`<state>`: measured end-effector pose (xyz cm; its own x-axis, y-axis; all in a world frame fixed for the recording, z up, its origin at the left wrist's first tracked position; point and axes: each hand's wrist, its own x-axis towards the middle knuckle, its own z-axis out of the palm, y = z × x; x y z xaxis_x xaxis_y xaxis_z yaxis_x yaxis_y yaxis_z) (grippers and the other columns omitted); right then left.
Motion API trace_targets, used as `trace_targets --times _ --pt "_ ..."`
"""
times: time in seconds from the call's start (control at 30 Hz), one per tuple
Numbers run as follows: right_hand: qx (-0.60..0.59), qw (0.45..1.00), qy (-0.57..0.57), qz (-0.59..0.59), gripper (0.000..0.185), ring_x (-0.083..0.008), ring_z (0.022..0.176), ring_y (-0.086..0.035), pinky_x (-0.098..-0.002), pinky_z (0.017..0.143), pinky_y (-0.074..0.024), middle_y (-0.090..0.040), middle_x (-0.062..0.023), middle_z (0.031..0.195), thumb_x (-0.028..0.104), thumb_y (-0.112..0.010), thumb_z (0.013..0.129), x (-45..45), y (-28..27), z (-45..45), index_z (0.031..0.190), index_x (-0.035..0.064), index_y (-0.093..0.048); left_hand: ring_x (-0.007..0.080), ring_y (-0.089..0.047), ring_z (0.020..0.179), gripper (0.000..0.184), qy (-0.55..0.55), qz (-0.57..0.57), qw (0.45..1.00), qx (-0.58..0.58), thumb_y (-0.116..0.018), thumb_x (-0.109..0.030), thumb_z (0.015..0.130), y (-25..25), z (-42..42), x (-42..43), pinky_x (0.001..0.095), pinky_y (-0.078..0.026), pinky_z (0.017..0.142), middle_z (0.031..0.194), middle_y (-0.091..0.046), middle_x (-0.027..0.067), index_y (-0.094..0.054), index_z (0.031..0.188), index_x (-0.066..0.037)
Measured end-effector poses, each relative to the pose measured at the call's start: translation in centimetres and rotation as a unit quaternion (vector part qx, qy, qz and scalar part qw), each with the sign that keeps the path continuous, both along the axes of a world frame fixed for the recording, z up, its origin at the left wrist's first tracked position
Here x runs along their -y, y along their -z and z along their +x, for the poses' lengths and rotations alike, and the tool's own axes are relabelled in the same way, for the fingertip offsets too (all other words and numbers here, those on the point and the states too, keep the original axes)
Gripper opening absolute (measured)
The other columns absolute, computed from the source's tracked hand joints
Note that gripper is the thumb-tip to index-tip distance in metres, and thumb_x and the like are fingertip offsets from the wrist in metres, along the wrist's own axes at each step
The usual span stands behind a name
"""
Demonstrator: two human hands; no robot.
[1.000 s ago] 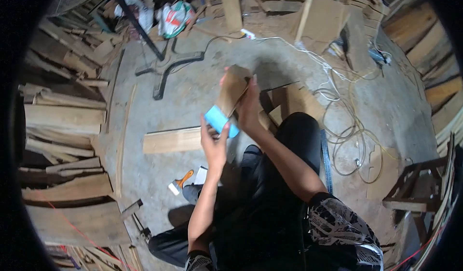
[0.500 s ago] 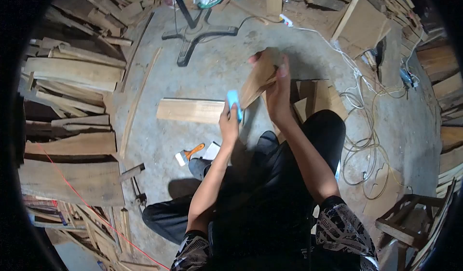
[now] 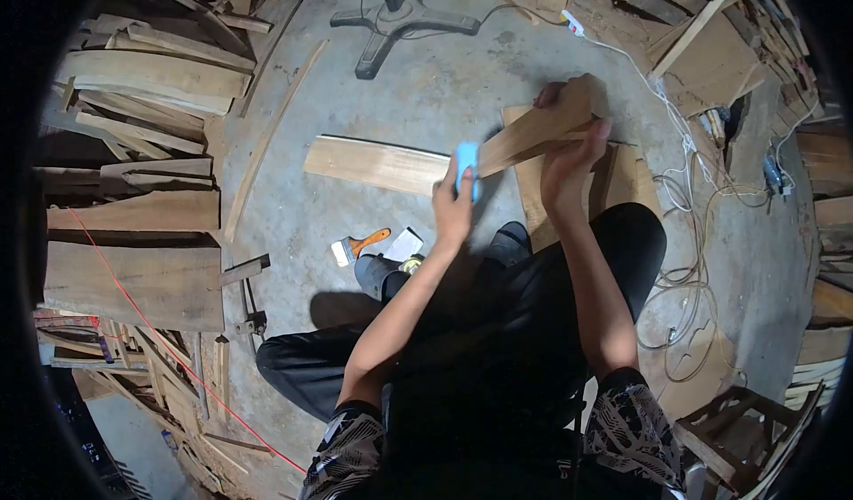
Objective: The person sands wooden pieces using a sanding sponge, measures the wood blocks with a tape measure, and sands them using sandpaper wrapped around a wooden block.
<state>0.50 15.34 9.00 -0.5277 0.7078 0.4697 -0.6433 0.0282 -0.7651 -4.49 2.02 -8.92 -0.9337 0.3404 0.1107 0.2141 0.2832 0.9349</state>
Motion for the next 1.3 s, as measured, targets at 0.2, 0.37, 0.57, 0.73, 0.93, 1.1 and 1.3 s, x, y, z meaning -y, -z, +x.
trace_targets --times 0.2,0.37,0.57,0.73,0.93,1.1,1.3 --pt "-0.009 1.000 0.008 0.017 0.073 -0.0190 0.091 -0.051 -0.0341 0.088 -0.0406 -0.053 -0.0077 0.097 0.072 -0.038 0.091 -0.7 1.6 -0.1 0.119 0.0051 -0.047 0.0281 -0.055 0.094 0.056 0.131 0.175 0.962 -0.162 -0.066 -0.012 0.086 -12.3 1.8 0.7 0.0349 -0.045 0.086 0.105 -0.054 0.0160 -0.050 0.140 -0.010" --pt "0.001 0.992 0.103 -0.070 0.077 -0.0226 0.087 -0.055 -0.0363 0.086 -0.0439 -0.058 -0.0104 0.092 0.074 -0.039 0.088 -1.3 2.2 -0.4 0.120 0.0046 -0.051 0.0377 -0.061 0.100 0.054 0.124 -0.269 0.945 0.141 -0.062 -0.041 0.089 0.6 -2.0 4.6 0.0438 -0.049 0.088 0.101 -0.065 0.0234 -0.056 0.133 -0.010" --pt "0.039 0.997 0.061 -0.011 0.097 -0.0187 0.090 -0.048 -0.0348 0.087 -0.0424 -0.047 -0.0057 0.093 0.088 -0.038 0.075 -0.5 0.7 -1.1 0.116 0.0014 -0.045 0.0357 -0.065 0.102 0.059 0.131 -0.182 0.962 0.155 -0.060 -0.050 0.088 0.2 0.2 12.8 0.0397 -0.049 0.089 0.112 -0.066 0.0235 -0.059 0.130 -0.009" --pt "0.028 0.999 -0.014 0.008 0.099 -0.0192 0.090 -0.048 -0.0350 0.090 -0.0411 -0.047 -0.0063 0.095 0.089 -0.036 0.075 2.8 -1.0 -1.5 0.117 0.0002 -0.046 0.0197 -0.061 0.091 0.058 0.001 0.011 0.987 0.163 -0.062 -0.046 0.091 -1.6 1.0 15.9 0.0317 -0.049 0.083 0.102 -0.066 0.0169 -0.056 0.133 -0.006" --pt "0.042 0.989 -0.131 -0.058 0.085 -0.0188 0.086 -0.048 -0.0332 0.087 -0.0402 -0.050 -0.0067 0.092 0.078 -0.027 0.089 9.6 -1.4 -1.4 0.117 0.0015 -0.048 0.0277 -0.057 0.105 0.066 -0.005 0.065 0.993 0.101 -0.065 -0.042 0.089 -2.0 3.4 16.8 0.0363 -0.045 0.090 0.117 -0.061 0.0225 -0.047 0.141 -0.006" --pt "0.033 0.986 -0.148 -0.071 0.084 -0.0185 0.087 -0.048 -0.0328 0.089 -0.0393 -0.049 -0.0070 0.093 0.079 -0.028 0.088 11.6 -1.3 -0.2 0.112 0.0016 -0.048 0.0381 -0.065 0.091 0.070 -0.058 -0.033 0.985 0.159 -0.060 -0.052 0.089 2.8 3.7 18.3 0.0405 -0.048 0.086 0.094 -0.066 0.0269 -0.045 0.143 -0.010" --pt "0.077 0.988 -0.107 -0.076 0.085 -0.0189 0.091 -0.047 -0.0346 0.092 -0.0377 -0.048 -0.0052 0.095 0.081 -0.026 0.086 13.5 -1.8 0.3 0.112 0.0029 -0.048 0.0284 -0.057 0.093 0.062 0.059 0.084 0.995 0.019 -0.065 -0.034 0.090 -7.0 4.8 17.2 0.0361 -0.044 0.083 0.094 -0.057 0.0160 -0.044 0.145 -0.016"
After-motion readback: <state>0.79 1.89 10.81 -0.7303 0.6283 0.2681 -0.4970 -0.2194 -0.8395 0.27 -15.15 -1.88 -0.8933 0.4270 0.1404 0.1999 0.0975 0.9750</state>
